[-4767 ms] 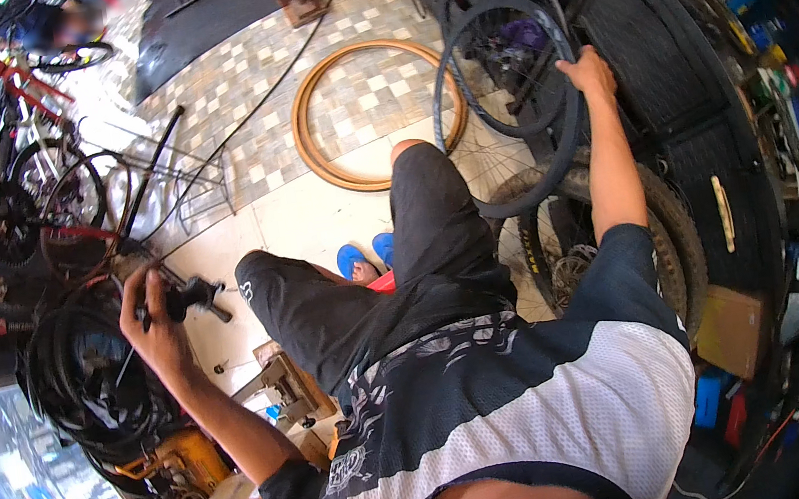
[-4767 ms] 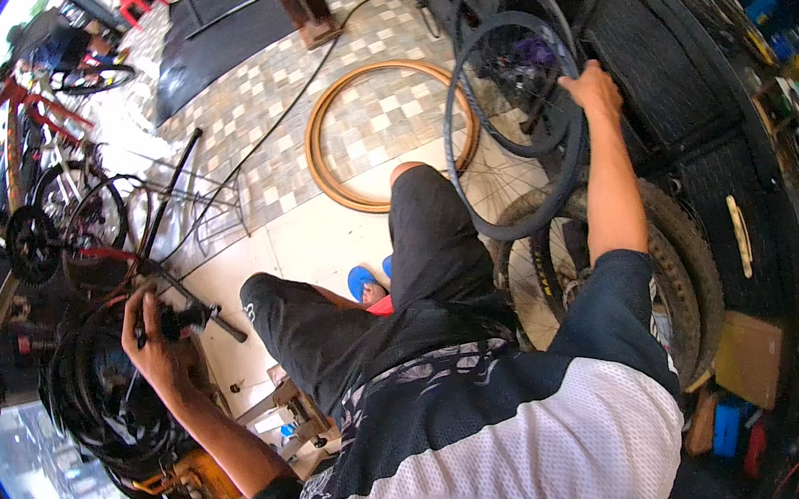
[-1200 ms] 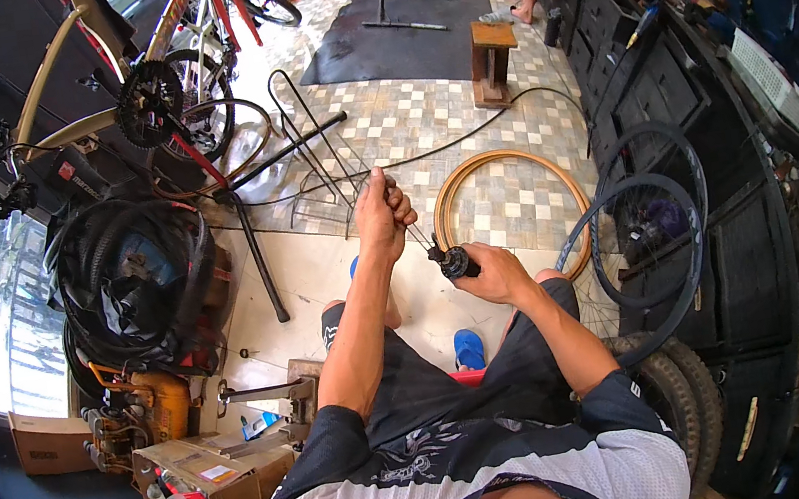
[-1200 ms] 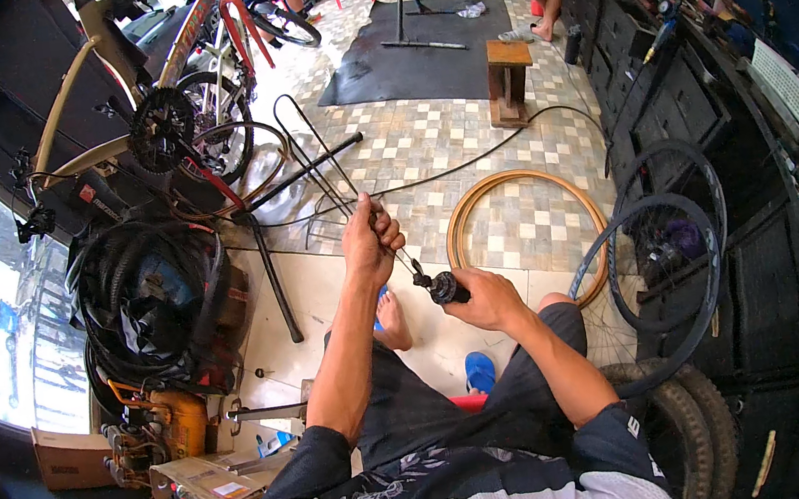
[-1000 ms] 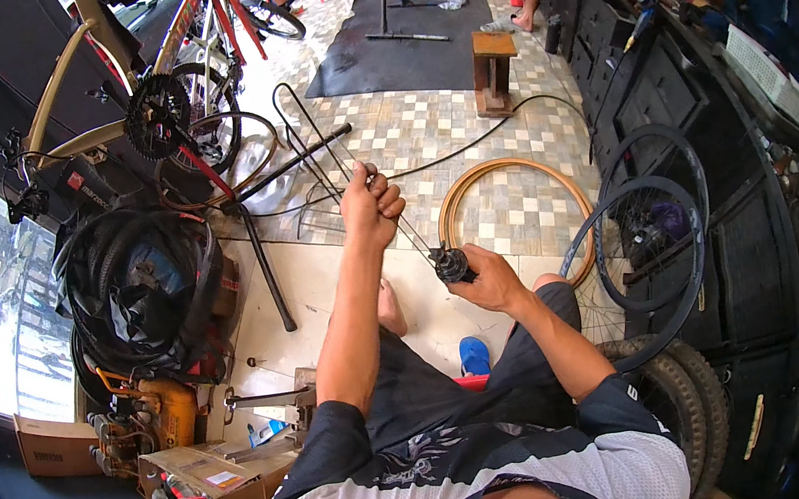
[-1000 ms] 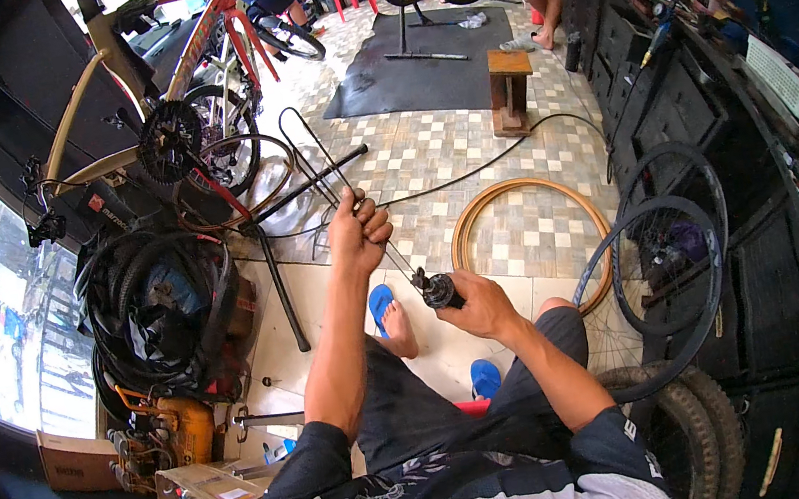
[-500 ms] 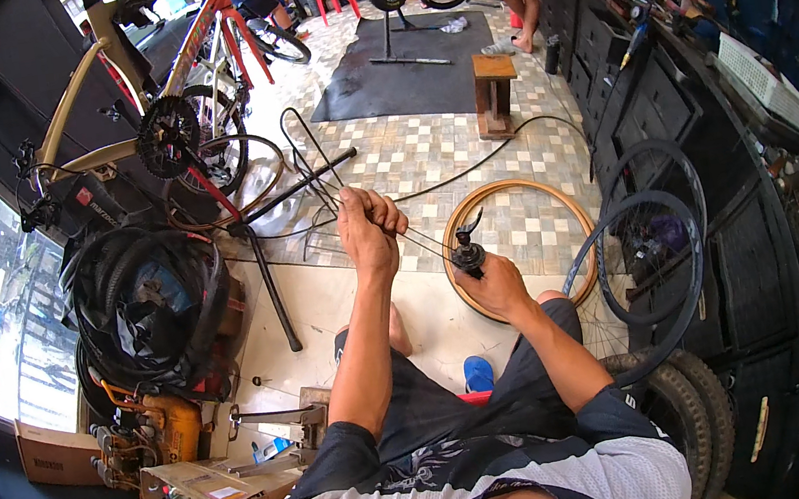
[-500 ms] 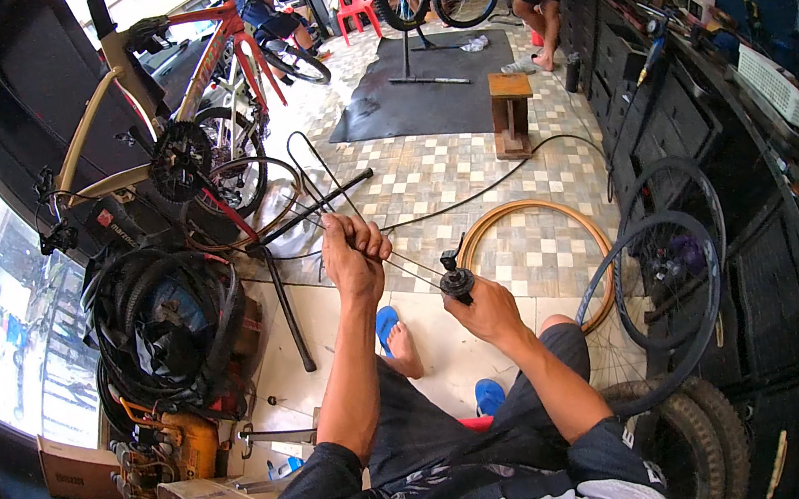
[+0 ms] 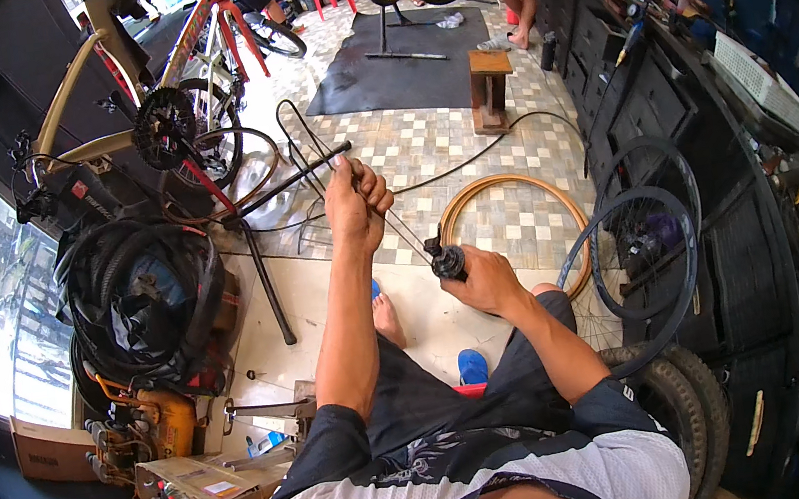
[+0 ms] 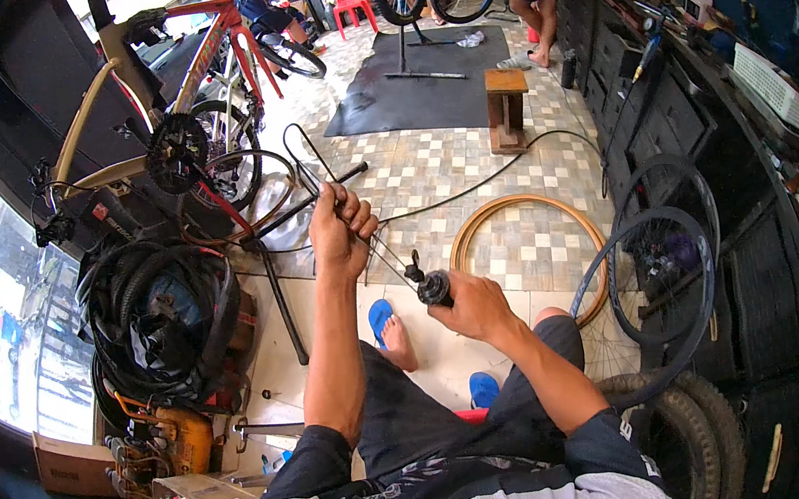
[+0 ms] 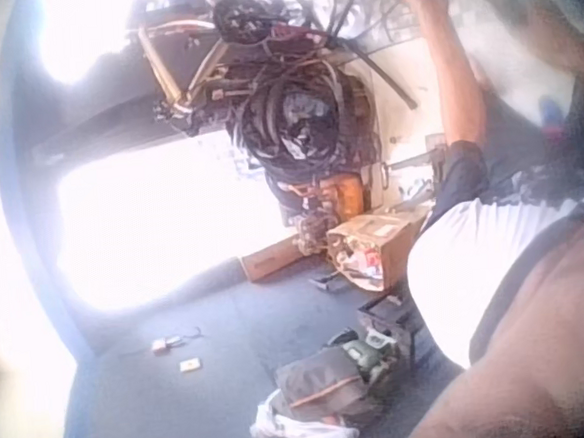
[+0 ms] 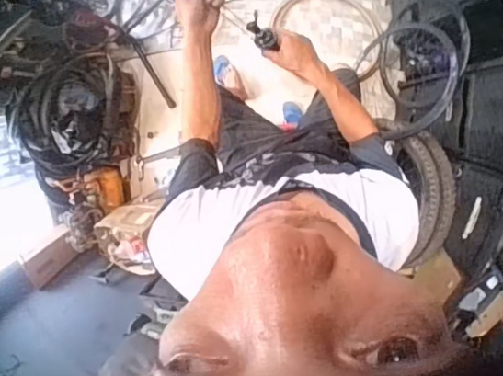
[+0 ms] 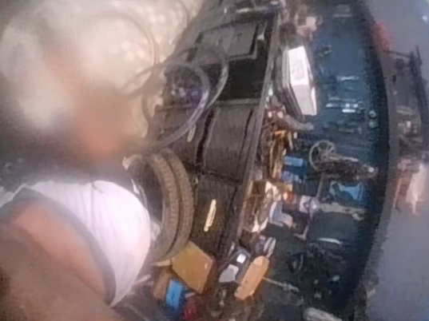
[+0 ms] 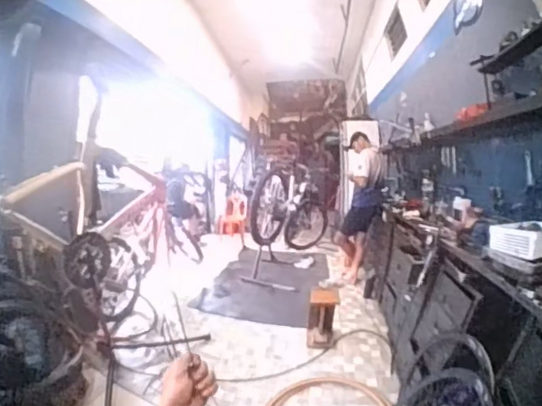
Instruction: The person laces a bicycle wheel by threading spokes through the hub and rim, tightening them by hand, and adjusting the wheel's alignment. The person handles the wheel, spokes, and hub while seated on the floor.
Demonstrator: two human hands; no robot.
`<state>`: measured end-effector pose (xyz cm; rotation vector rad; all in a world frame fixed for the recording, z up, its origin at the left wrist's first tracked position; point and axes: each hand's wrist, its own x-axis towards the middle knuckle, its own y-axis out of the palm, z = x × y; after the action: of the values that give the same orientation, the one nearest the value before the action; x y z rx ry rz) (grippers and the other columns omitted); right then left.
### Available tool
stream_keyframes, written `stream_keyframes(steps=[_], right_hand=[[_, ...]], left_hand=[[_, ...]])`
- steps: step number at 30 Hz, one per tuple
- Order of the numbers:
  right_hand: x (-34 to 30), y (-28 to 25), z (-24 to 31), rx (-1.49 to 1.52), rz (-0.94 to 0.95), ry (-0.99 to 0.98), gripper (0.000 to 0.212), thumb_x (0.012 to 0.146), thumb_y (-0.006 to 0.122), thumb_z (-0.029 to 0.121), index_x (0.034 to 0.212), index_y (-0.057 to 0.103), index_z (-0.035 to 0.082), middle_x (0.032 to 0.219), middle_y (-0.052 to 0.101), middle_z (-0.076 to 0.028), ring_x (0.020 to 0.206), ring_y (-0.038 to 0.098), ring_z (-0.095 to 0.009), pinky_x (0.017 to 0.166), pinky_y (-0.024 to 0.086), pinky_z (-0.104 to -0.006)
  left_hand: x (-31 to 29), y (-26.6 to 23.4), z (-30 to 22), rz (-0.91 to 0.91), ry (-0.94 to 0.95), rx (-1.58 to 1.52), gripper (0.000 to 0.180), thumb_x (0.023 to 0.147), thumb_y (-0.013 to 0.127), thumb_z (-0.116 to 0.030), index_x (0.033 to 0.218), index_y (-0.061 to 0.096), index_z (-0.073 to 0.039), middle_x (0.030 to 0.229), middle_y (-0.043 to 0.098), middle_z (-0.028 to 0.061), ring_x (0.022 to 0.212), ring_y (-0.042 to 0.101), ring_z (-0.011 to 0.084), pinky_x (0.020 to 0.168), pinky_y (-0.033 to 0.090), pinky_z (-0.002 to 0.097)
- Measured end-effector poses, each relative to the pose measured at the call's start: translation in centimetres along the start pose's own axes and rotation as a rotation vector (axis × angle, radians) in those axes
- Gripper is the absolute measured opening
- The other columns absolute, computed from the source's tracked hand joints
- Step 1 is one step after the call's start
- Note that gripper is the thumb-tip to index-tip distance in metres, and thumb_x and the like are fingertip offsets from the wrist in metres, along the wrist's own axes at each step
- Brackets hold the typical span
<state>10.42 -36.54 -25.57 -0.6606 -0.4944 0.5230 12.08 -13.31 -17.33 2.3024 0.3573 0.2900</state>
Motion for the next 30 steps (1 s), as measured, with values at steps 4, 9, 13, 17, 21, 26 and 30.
stream_keyframes(steps=[4,9,13,17,21,26,30], right_hand=[[1.0,-0.2,-0.3,0.059,0.03,0.184,0.035,0.088,0.075,0.037,0.091,0.071,0.002,0.079,0.071,-0.024,0.08,0.071,-0.047,0.071,0.055,-0.053],[1.3,-0.9,0.9,0.148,0.015,0.117,0.042,0.089,0.077,0.042,0.093,0.07,0.001,0.077,0.07,-0.021,0.074,0.071,-0.043,0.067,0.053,-0.0507],[0.5,-1.2,0.5,0.194,0.172,0.078,0.069,0.082,0.088,0.054,0.126,0.062,0.008,0.087,0.073,-0.013,0.074,0.071,-0.034,0.069,0.053,-0.046],[-0.2,-0.4,-0.6,0.516,0.236,-0.006,0.069,0.087,0.088,0.05,0.132,0.058,0.008,0.092,0.07,-0.001,0.078,0.059,-0.011,0.071,0.049,-0.0303],[0.1,0.7,-1.3,0.686,0.171,0.045,0.058,0.101,0.073,0.05,0.134,0.056,0.005,0.099,0.07,-0.005,0.087,0.063,-0.013,0.077,0.051,-0.0296],[0.8,0.7,-0.3,0.642,-0.008,0.017,0.057,0.099,0.076,0.047,0.132,0.06,0.004,0.095,0.07,-0.004,0.086,0.063,-0.012,0.077,0.052,-0.0311],[0.9,0.8,-0.8,0.744,-0.05,0.079,0.047,0.097,0.08,0.04,0.122,0.065,0.003,0.094,0.072,-0.006,0.087,0.068,-0.015,0.077,0.054,-0.0332]], left_hand=[[-1.3,2.5,-0.6,0.061,0.166,0.262,0.04,0.115,0.047,-0.042,0.098,0.056,-0.007,0.077,0.054,0.0031,0.063,0.055,0.0149,0.06,0.052,0.0323],[-1.1,2.8,-0.7,0.201,0.257,0.632,0.043,0.116,0.047,-0.039,0.096,0.059,-0.003,0.084,0.065,0.0064,0.072,0.064,0.0157,0.069,0.056,0.032],[-1.2,3.5,-0.6,0.241,0.221,0.788,0.045,0.116,0.047,-0.038,0.092,0.06,-0.002,0.083,0.066,0.0063,0.074,0.065,0.0149,0.07,0.055,0.0313],[-1.6,3.3,-0.3,0.319,0.228,0.85,0.045,0.116,0.047,-0.037,0.093,0.062,-0.002,0.083,0.066,0.0047,0.077,0.064,0.0135,0.07,0.053,0.0294],[-3.3,3.0,2.0,0.323,0.117,0.822,0.043,0.116,0.047,-0.037,0.098,0.063,-0.002,0.092,0.068,0.0051,0.087,0.065,0.0138,0.078,0.053,0.0305],[-4.6,0.8,5.1,0.291,0.063,0.795,0.047,0.115,0.045,-0.044,0.12,0.066,-0.002,0.108,0.071,0.0084,0.109,0.069,0.0176,0.09,0.055,0.0322],[-6.9,-0.3,6.8,0.279,-0.004,0.818,0.058,0.115,0.04,-0.051,0.145,0.056,-0.004,0.122,0.069,0.0098,0.114,0.067,0.0192,0.095,0.055,0.0341]])
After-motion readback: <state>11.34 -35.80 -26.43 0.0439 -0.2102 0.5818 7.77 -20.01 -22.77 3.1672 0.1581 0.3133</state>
